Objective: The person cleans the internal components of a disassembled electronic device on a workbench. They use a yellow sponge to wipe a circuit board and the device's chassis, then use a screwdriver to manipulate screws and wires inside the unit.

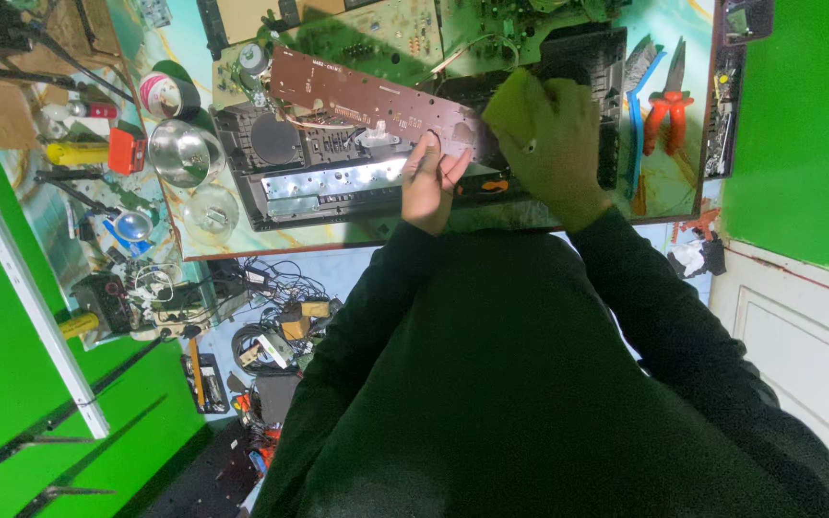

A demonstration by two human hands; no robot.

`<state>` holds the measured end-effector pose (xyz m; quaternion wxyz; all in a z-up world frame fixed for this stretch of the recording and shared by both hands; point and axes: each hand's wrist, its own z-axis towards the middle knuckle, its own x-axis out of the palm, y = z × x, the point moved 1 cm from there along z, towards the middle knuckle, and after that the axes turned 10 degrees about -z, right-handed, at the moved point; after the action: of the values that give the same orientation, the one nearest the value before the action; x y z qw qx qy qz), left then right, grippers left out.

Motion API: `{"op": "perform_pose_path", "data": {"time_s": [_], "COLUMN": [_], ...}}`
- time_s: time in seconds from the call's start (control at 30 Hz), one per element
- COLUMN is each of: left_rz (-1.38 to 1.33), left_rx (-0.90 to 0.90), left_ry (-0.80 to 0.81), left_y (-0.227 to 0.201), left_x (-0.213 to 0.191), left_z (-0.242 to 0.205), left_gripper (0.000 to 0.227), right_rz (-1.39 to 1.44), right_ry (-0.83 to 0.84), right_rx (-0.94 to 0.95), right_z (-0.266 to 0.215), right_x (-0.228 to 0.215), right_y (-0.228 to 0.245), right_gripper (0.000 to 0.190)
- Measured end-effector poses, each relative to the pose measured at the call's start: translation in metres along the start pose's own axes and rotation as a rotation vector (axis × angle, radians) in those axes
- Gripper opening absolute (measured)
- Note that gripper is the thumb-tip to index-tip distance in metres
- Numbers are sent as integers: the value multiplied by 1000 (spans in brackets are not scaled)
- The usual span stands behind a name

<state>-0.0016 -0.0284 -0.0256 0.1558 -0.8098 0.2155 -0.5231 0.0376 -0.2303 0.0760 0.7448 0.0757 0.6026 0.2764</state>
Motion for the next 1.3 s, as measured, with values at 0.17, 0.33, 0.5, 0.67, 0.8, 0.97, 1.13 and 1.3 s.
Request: {"op": "perform_pose_path", "data": {"time_s": [0.17, 0.33, 0.5, 0.67, 0.8, 0.97, 1.13, 1.3], "left_rz": [40, 30, 32, 46, -105, -123, 103, 89], "left_rx": [22, 21, 9, -14, -15, -63, -283, -375], "left_ry": [22, 14, 26, -57, 31, 50, -38, -63], "left_y": [-2, -4, -1, 8, 16, 22, 15, 9], "left_x": [8, 11, 8, -9, -13, -17, -13, -25], "left_z": [-8, -6, -6, -4, -5, 3, -11, -17], "left_gripper": [41, 41, 42, 43, 41, 41, 56, 59], "right_rz": [-87, -99, -52, -69, 408, 538, 421, 275], "right_ry": [89, 54, 73, 110, 49, 200, 149, 70], "right_rx": [-270, -165, -151, -164, 164, 295, 193, 65], "right_z": [-21, -24, -33, -32, -14, -19, -16, -18], "right_x": [-2, 1, 3, -2, -4, 13, 28, 42], "right_y": [4, -6, -6, 16, 0, -11, -30, -42], "right_gripper": [63, 63, 61, 73, 66, 69, 65, 69]}}
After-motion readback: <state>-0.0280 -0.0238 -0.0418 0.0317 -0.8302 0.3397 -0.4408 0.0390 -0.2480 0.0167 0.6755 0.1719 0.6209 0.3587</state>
